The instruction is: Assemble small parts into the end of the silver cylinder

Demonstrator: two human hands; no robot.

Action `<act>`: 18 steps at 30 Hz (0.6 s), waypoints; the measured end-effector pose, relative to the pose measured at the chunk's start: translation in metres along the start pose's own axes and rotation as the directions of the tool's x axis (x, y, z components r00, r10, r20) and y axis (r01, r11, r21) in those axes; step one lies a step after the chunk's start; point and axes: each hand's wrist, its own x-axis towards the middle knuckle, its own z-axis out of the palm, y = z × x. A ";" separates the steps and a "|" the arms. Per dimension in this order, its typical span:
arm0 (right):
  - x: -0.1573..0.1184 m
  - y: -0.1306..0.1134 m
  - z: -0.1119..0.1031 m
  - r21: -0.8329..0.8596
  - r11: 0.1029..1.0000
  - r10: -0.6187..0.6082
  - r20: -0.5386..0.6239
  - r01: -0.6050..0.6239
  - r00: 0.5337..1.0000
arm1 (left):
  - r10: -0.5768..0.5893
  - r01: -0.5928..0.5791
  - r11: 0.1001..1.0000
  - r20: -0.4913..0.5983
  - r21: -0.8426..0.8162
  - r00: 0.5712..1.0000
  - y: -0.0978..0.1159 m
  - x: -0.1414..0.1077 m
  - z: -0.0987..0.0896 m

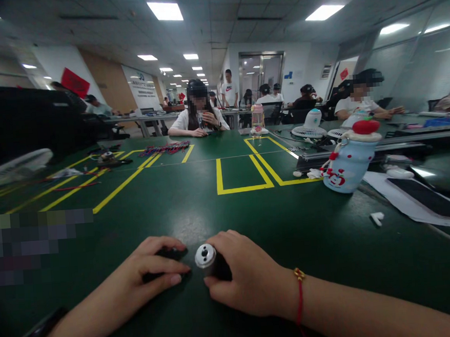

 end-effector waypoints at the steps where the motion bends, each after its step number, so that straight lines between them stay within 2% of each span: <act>1: 0.000 0.000 0.000 0.002 1.000 0.000 0.001 0.000 1.000 | 0.004 -0.004 1.000 -0.002 0.009 1.000 0.000 0.000 0.001; 12: 0.000 0.001 0.001 -0.005 1.000 0.003 0.002 -0.003 1.000 | 0.002 -0.004 0.999 -0.044 -0.045 0.999 0.003 0.000 0.003; 18: 0.000 -0.001 0.000 0.000 1.000 -0.016 0.006 0.016 1.000 | -0.015 -0.014 0.987 -0.180 -0.159 0.984 0.022 0.011 -0.010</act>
